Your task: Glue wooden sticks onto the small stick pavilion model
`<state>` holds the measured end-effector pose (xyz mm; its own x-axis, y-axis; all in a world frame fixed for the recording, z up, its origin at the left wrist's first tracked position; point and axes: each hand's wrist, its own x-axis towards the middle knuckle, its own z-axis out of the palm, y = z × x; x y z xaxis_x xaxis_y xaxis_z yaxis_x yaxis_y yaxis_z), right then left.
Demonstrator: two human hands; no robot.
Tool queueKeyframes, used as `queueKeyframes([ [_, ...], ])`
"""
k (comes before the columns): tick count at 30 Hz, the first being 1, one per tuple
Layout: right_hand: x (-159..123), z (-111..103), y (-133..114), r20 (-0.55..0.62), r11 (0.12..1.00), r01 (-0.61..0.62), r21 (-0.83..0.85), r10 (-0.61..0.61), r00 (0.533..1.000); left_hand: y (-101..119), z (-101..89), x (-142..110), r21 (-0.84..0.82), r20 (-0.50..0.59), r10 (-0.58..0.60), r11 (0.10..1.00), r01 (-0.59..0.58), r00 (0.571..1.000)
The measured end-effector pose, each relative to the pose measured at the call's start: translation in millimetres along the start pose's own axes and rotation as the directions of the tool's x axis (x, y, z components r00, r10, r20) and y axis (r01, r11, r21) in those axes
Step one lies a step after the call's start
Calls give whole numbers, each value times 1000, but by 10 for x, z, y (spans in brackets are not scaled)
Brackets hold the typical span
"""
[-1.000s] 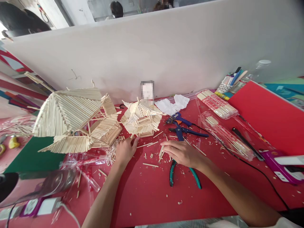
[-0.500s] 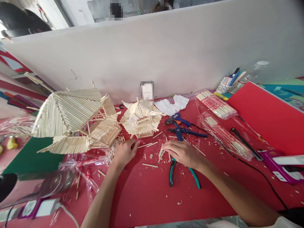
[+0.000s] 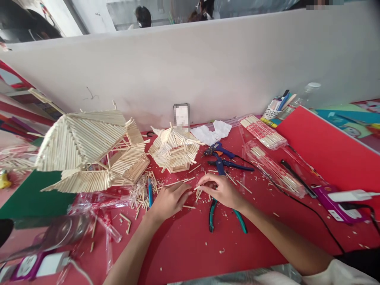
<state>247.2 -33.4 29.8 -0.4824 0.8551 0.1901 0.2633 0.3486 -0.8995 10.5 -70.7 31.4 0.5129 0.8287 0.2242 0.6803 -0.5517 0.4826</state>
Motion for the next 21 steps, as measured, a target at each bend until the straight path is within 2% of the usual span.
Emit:
queueKeyframes([
  [6,-10,75,-16,31,1000,1,-22,-1,1000,-28,34,-19,33,26,31,999,-32,999],
  [8,-7,78,-23,29,999,14,-29,-13,1000,-40,21,-25,50,-1,43,998,-43,999],
  [11,-4,67,-21,25,998,32,-44,-31,999,-114,-38,-42,80,-123,-50,995,60,991],
  [13,-4,56,-9,26,996,51,-71,-49,998,-199,-85,-55,103,-221,-156,978,182,963],
  [16,-7,40,14,26,990,80,-115,-77,997,-328,-129,-63,133,-296,-261,941,310,919],
  [18,-11,32,26,23,987,92,-130,-90,996,-388,-131,-54,134,-326,-284,930,341,902],
  [21,-18,22,35,17,985,107,-137,-105,994,-432,-103,-24,101,-355,-261,944,315,897],
])
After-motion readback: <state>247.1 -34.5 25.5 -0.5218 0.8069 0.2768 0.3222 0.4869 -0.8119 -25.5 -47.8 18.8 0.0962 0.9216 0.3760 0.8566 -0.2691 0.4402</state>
